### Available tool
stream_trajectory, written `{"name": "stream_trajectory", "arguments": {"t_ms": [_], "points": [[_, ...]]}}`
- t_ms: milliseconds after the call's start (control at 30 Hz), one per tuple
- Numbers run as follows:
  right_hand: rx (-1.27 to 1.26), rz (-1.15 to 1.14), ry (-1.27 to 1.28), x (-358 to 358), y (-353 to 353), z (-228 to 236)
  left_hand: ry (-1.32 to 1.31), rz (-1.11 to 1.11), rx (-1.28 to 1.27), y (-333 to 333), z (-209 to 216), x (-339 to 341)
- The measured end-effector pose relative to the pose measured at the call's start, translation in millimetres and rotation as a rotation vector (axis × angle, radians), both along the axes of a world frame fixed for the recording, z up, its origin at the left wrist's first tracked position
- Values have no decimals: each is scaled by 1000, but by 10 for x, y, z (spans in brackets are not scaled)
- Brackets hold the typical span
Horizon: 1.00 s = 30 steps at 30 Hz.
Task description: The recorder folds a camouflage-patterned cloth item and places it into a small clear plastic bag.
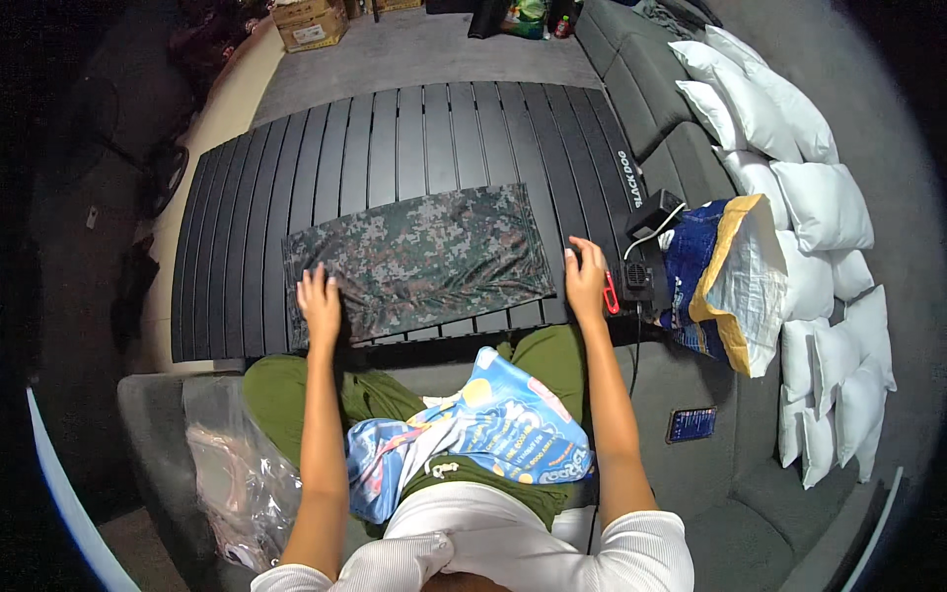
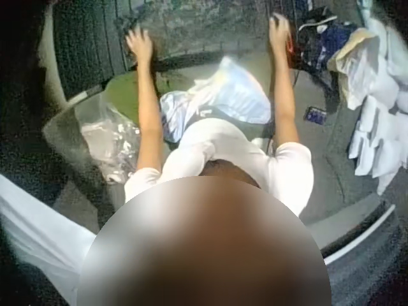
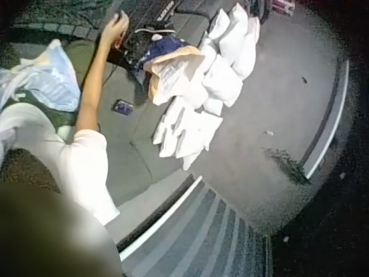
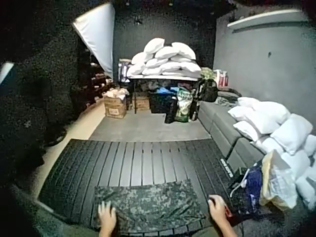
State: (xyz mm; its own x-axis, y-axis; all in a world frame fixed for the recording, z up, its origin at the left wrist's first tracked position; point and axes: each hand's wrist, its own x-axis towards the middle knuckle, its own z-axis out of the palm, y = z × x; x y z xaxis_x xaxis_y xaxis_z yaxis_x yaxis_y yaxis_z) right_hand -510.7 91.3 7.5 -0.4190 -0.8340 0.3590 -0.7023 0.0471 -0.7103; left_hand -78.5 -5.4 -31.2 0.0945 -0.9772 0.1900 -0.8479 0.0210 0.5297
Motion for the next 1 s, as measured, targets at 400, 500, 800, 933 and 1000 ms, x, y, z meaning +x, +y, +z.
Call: {"name": "stream_trajectory", "arguments": {"t_ms": [400, 500, 800, 933, 1000], "points": [[442, -21, 35, 8, -44, 22, -83, -164, 339, -25, 454, 834], [288, 11, 344, 66, -25, -8, 101, -107, 415, 8, 431, 931], [304, 4, 128, 85, -101, 14, 145, 23, 498, -22, 283, 1010], [320, -36, 52, 148, -119, 57, 218, 79, 570, -35, 291, 1021], [306, -55, -86, 122, -129, 15, 272, 74, 580, -65, 297, 1005]]}}
